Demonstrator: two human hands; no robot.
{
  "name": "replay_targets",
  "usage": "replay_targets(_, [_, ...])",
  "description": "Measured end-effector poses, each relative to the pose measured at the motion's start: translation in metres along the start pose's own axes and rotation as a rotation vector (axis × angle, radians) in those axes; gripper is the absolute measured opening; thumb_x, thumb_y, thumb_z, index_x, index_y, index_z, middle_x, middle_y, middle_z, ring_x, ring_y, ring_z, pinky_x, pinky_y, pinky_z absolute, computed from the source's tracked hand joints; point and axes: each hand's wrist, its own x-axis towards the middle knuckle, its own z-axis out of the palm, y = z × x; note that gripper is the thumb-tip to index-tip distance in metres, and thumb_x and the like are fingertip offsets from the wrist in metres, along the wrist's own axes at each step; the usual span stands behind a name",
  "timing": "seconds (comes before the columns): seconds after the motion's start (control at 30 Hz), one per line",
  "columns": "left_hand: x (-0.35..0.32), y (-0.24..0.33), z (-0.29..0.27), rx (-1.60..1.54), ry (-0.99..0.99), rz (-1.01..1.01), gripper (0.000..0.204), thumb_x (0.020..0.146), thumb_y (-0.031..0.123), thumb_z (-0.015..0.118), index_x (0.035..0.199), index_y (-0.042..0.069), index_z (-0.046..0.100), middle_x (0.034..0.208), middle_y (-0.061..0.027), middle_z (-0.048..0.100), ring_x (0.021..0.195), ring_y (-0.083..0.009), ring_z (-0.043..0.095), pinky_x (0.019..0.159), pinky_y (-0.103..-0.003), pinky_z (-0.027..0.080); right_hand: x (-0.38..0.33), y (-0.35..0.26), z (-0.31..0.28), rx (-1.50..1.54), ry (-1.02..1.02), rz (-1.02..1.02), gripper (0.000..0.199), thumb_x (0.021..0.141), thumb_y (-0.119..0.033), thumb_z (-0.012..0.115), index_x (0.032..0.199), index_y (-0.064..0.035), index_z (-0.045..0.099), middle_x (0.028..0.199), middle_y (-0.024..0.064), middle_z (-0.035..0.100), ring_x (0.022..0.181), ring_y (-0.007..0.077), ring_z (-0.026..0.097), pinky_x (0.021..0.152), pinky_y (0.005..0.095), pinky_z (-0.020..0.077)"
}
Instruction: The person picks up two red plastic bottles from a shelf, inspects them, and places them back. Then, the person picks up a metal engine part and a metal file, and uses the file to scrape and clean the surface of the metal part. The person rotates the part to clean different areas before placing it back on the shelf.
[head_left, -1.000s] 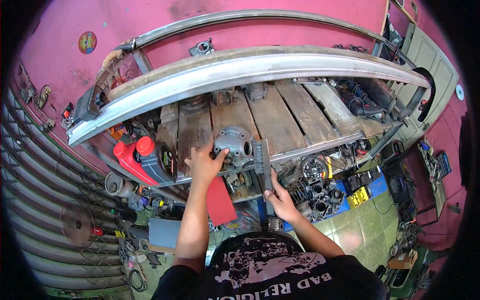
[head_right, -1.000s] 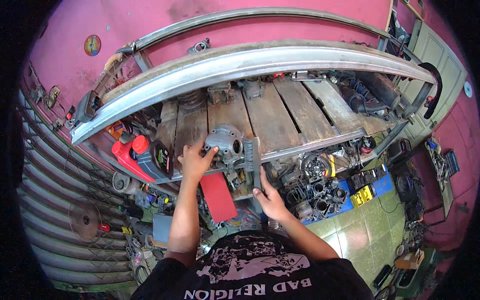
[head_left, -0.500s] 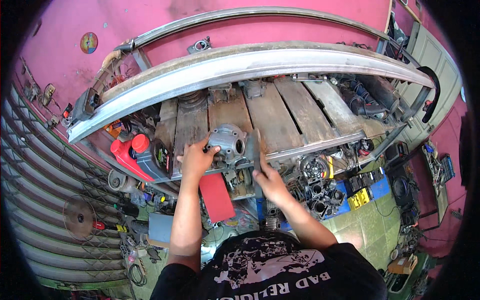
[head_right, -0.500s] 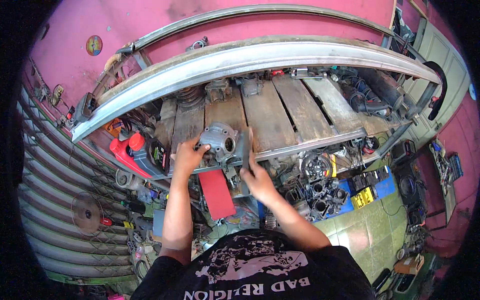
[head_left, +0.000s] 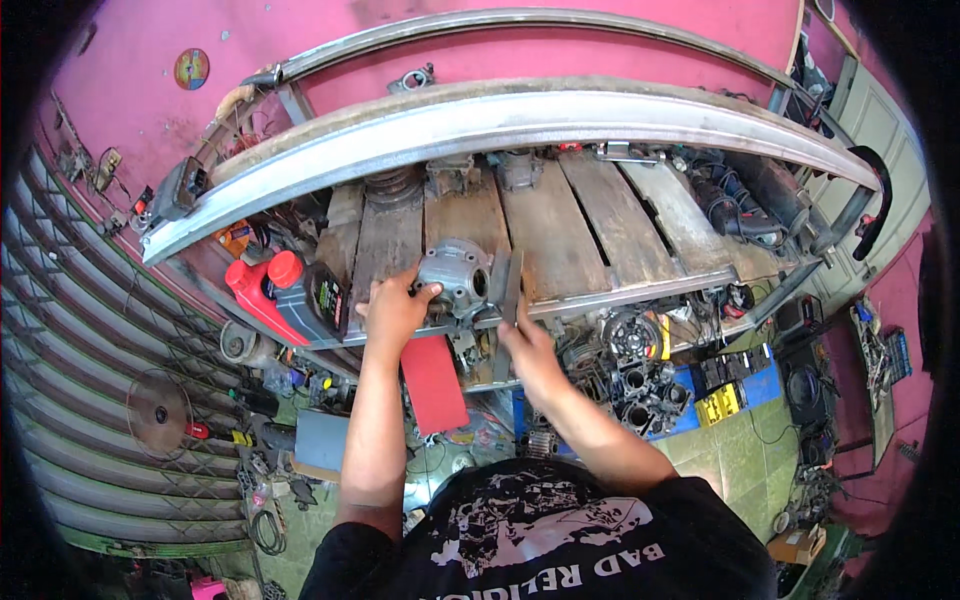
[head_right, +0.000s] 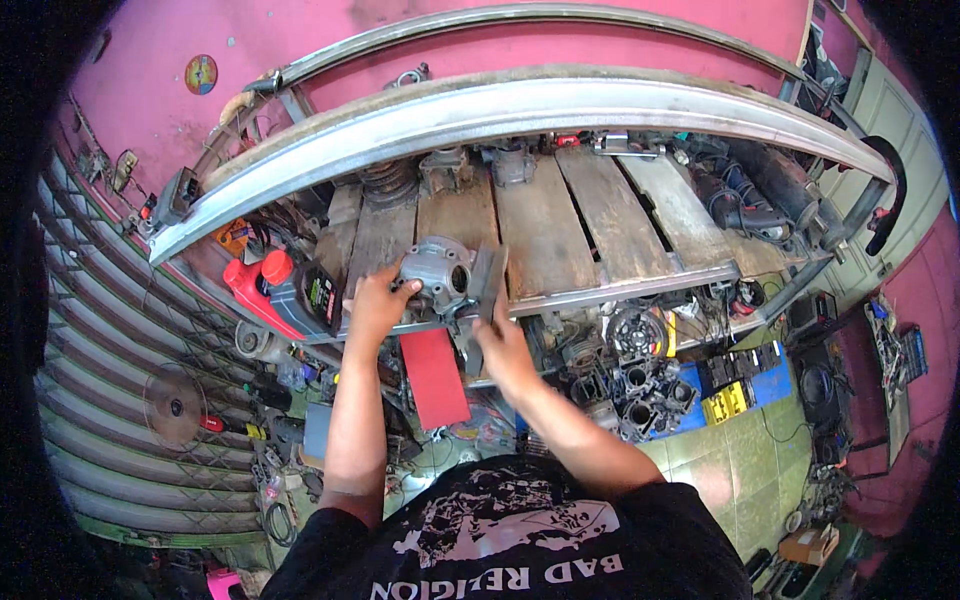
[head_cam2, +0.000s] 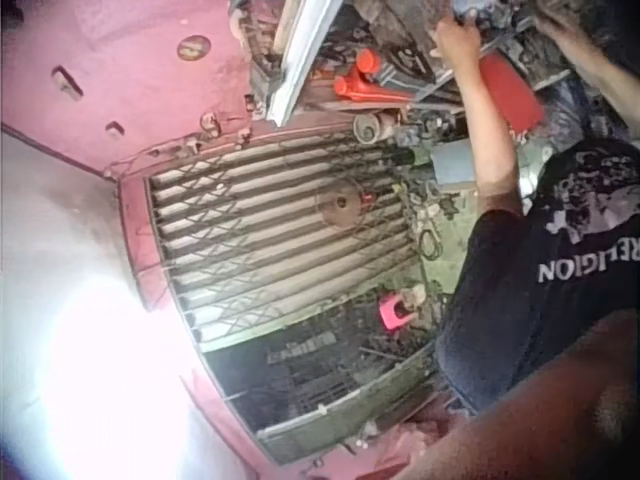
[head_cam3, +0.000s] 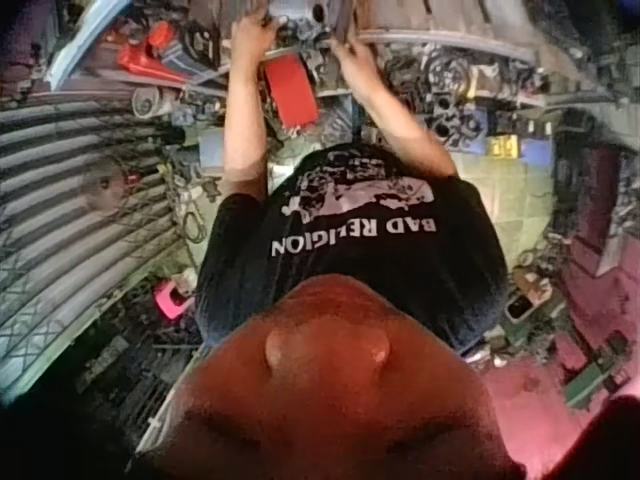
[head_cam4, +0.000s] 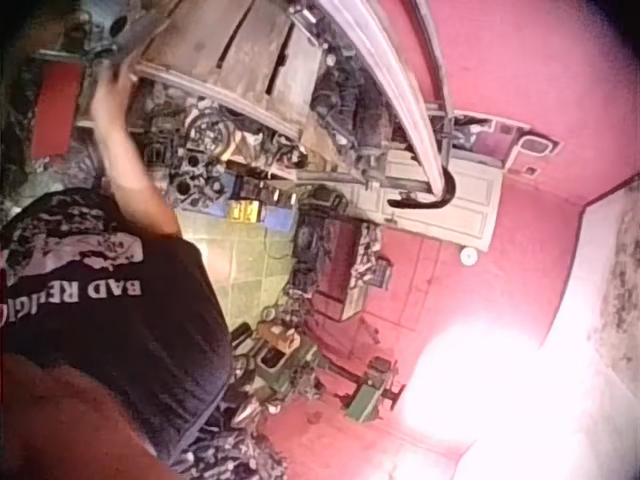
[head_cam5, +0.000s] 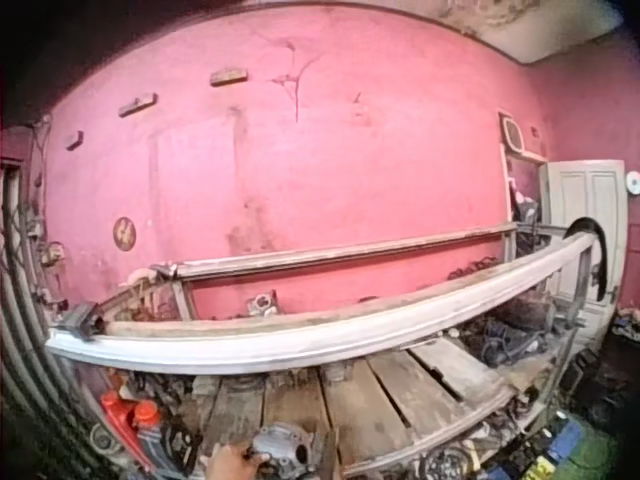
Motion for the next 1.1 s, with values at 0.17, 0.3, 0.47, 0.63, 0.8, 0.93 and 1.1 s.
replay_targets(0.17, [-0.007, 0.016, -0.013, -0.005, -0.002, -0.002, 0.058, 0.088, 0.046, 0.078, 0.139, 0.021, 0.068, 0.124, -0.0181, 0.073, 0.123, -0.0445, 0.061, 0.101, -0.076, 0.035, -0.047, 0.014, 0.008, 0.0, -0.075, -0.029, 0.075, 0.106, -0.012, 0.057, 0.167, -0.0049, 0.013, 0.111, 0.0042, 0.066, 0.092, 0.0103, 0.059, 0.087, 0.0274, 0.051])
replay_targets(0.3, [-0.015, 0.033, -0.019, 0.095, -0.012, -0.075, 0.06, 0.088, 0.049, 0.077, 0.141, 0.023, 0.066, 0.126, -0.0181, 0.072, 0.126, -0.044, 0.059, 0.101, -0.081, 0.031, -0.009, -0.009, 0.005, 0.213, -0.054, 0.028, 0.056, 0.105, -0.015, 0.062, 0.157, -0.0059, 0.043, 0.103, -0.0004, 0.064, 0.088, 0.0068, 0.053, 0.076, 0.0247, 0.0466])
replay_targets(0.47, [-0.016, 0.033, -0.017, 0.108, 0.031, -0.061, 0.054, 0.088, 0.05, 0.076, 0.134, 0.022, 0.071, 0.124, -0.0167, 0.073, 0.126, -0.0423, 0.058, 0.102, -0.078, 0.034, 0.012, -0.005, -0.001, 0.166, -0.011, 0.06, 0.062, 0.106, -0.015, 0.06, 0.162, -0.0087, 0.035, 0.111, 0.0017, 0.067, 0.095, 0.008, 0.057, 0.085, 0.0254, 0.0483])
replay_targets(0.63, [-0.013, 0.032, -0.019, 0.095, -0.002, -0.08, 0.054, 0.089, 0.05, 0.076, 0.134, 0.022, 0.071, 0.124, -0.017, 0.073, 0.128, -0.0436, 0.057, 0.102, -0.081, 0.032, -0.02, 0.018, 0.002, -0.085, -0.038, -0.134, 0.074, 0.106, -0.015, 0.056, 0.166, -0.0011, 0.014, 0.123, 0.0126, 0.067, 0.104, 0.0143, 0.06, 0.096, 0.0288, 0.0481])
replay_targets(0.8, [-0.017, 0.035, -0.017, 0.086, 0.052, -0.041, 0.055, 0.088, 0.055, 0.074, 0.13, 0.019, 0.074, 0.117, -0.0185, 0.075, 0.122, -0.0432, 0.061, 0.099, -0.072, 0.036, -0.052, 0.022, 0.03, -0.276, 0.045, -0.41, 0.081, 0.104, -0.017, 0.058, 0.163, 0.0058, 0.006, 0.108, 0.0196, 0.07, 0.095, 0.0195, 0.066, 0.089, 0.0328, 0.0519])
replay_targets(0.93, [-0.013, 0.036, -0.012, 0.145, 0.084, -0.05, 0.05, 0.089, 0.051, 0.075, 0.122, 0.015, 0.076, 0.114, -0.0189, 0.075, 0.121, -0.0436, 0.06, 0.1, -0.079, 0.033, 0.001, 0.035, 0.025, -0.423, 0.109, -0.349, 0.083, 0.101, -0.019, 0.062, 0.163, 0.0025, 0.011, 0.09, 0.0275, 0.07, 0.079, 0.0369, 0.071, 0.076, 0.0419, 0.055])
replay_targets(1.1, [-0.016, 0.04, -0.013, 0.205, 0.13, -0.04, 0.042, 0.089, 0.046, 0.076, 0.115, 0.012, 0.077, 0.107, -0.0167, 0.075, 0.119, -0.0411, 0.06, 0.097, -0.082, 0.034, -0.002, 0.023, 0.007, -0.666, 0.042, -0.464, 0.084, 0.097, -0.019, 0.064, 0.164, -0.0017, 0.015, 0.092, 0.0334, 0.069, 0.084, 0.0496, 0.069, 0.077, 0.0488, 0.0553])
